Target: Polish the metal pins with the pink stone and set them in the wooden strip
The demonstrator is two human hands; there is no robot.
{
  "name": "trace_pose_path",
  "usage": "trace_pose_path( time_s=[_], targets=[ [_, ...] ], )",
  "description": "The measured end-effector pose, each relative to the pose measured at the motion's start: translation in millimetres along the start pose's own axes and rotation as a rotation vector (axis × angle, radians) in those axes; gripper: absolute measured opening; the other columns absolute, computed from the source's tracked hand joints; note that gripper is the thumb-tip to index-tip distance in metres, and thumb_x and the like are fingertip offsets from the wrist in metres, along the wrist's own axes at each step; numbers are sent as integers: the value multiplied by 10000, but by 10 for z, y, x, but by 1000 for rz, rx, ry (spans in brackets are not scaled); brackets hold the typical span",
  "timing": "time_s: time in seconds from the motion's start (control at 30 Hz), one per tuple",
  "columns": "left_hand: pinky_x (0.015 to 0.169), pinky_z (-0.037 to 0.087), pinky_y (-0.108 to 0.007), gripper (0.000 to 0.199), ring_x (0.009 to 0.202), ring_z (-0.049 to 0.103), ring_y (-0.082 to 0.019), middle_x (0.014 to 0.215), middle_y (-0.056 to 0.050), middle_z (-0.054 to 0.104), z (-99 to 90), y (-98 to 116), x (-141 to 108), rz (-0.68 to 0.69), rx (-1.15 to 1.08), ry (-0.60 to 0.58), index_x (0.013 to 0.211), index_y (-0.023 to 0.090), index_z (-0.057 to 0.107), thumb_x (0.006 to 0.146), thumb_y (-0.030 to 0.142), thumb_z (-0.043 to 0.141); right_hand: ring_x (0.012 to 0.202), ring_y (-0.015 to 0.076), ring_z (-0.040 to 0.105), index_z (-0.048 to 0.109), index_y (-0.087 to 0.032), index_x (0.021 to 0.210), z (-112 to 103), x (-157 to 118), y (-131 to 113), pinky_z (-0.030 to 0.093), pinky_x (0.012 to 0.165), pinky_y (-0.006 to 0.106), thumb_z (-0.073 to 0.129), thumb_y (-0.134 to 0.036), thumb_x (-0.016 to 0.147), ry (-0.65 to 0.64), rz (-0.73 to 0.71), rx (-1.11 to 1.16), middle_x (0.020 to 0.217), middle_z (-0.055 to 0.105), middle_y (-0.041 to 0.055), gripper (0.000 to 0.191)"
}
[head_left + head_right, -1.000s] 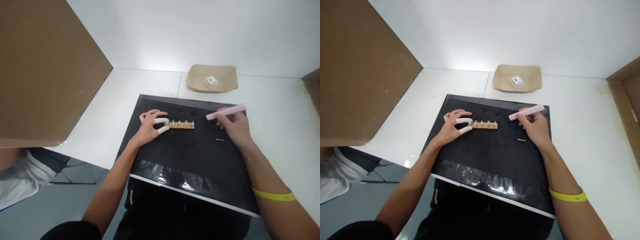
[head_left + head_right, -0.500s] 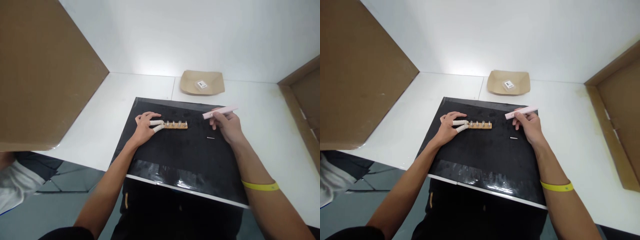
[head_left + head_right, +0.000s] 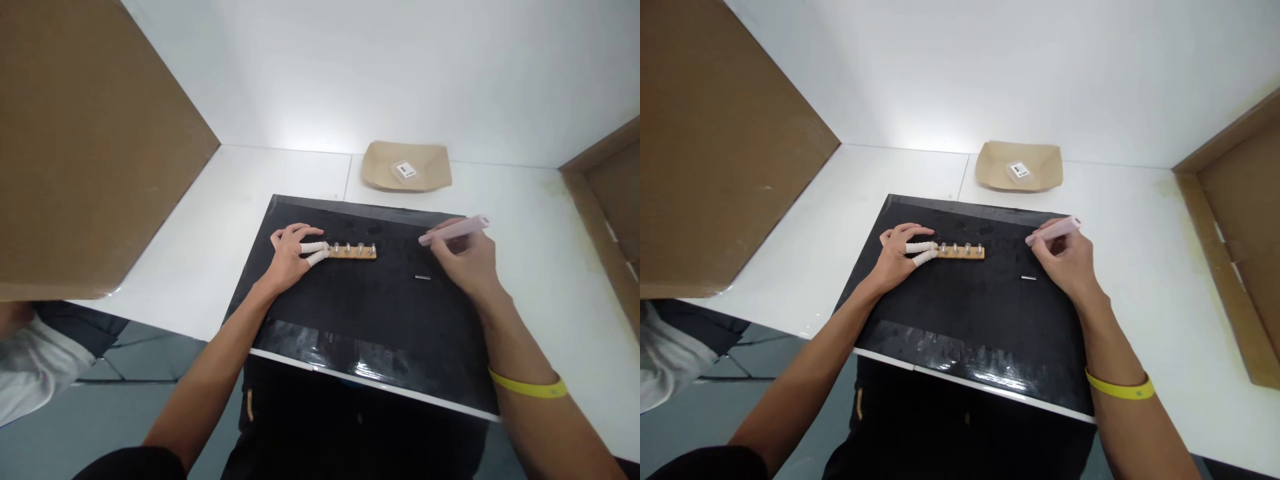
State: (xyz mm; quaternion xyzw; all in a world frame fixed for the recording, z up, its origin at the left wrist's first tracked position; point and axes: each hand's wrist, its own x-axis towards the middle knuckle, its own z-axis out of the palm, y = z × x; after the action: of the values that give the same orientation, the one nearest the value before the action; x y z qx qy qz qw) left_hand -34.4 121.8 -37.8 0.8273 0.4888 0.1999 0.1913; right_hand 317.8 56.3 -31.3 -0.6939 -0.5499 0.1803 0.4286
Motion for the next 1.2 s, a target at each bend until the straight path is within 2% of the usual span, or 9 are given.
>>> trace_pose_path(
  time_s=[0.17, 0.53, 0.7, 0.87, 1.0, 1.1, 1.13, 1.17, 1.2],
  targets=[
    [1205, 243, -549, 94, 1420, 538, -307, 1426, -32, 739, -12, 4, 1, -4, 4, 5, 1025, 334, 843, 981, 348, 760, 722, 226, 622, 701, -250, 865, 40, 21, 81, 470, 716, 414, 678, -449, 818, -86, -84, -180, 920, 750, 56, 206],
    [1196, 271, -546, 113, 1390, 567, -307, 1360, -43, 767, 5, 12, -37, 53, 8, 79, 1009, 326, 844, 994, 356, 736, 674, 188, 610, 778, -222, 950, -46, 55, 148, 505, 607, 358, 722, -532, 826, -168, -25, -73, 1020, 784, 76, 338],
    [1180, 337, -561, 120, 1322, 617, -305, 1311, -52, 783, 11, -20, -28, 79, -40, 181, 1007, 306, 841, 1000, 355, 731, 629, 143, 574, 795, -226, 887, -92, 7, 123, 484, 569, 313, 727, -425, 840, -202, -87, -12, 1012, 784, 53, 216],
    [1090, 505, -471, 188, 1188, 688, -257, 1206, -67, 803, 13, -49, -89, 81, -131, 345, 1004, 254, 834, 1014, 397, 712, 668, 138, 618, 804, -224, 959, -152, 1, 160, 506, 602, 300, 727, -390, 855, -238, -86, -62, 1049, 795, 43, 210],
    [1076, 530, -473, 147, 1186, 687, -249, 1209, -59, 798, -16, 202, -335, 61, -180, 455, 1042, 258, 832, 1016, 358, 727, 680, 139, 659, 824, -237, 992, -234, -226, -114, 530, 591, 288, 771, -359, 883, -142, -101, -50, 1048, 808, 35, 172],
    [1045, 541, -478, 79, 1186, 688, -249, 1211, -47, 796, -36, 534, -555, 92, -259, 458, 1042, 277, 828, 993, 299, 770, 842, 162, 745, 814, -269, 1019, -246, -606, -550, 600, 684, 270, 794, -245, 909, -4, -294, 91, 1036, 806, 16, 115],
    [1054, 537, -485, 72, 1194, 687, -248, 1217, -48, 792, -40, 646, -617, 115, -285, 431, 1044, 277, 821, 993, 281, 772, 911, 170, 767, 803, -291, 1063, -232, -745, -698, 629, 760, 282, 777, -198, 925, -35, -399, 132, 1042, 808, 1, 168],
    [1063, 530, -498, 70, 1201, 684, -250, 1218, -52, 790, -41, 751, -669, 137, -310, 426, 1048, 271, 813, 988, 261, 778, 914, 169, 776, 787, -307, 1140, -208, -877, -829, 637, 753, 281, 772, -172, 930, -99, -514, 141, 1061, 811, -5, 250],
    [1067, 525, -503, 91, 1211, 679, -248, 1225, -52, 786, -42, 844, -713, 148, -331, 411, 1067, 271, 805, 991, 234, 772, 908, 160, 782, 762, -320, 1235, -176, -997, -938, 635, 710, 268, 776, -144, 931, -149, -530, 89, 1135, 805, -2, 351]
  ],
)
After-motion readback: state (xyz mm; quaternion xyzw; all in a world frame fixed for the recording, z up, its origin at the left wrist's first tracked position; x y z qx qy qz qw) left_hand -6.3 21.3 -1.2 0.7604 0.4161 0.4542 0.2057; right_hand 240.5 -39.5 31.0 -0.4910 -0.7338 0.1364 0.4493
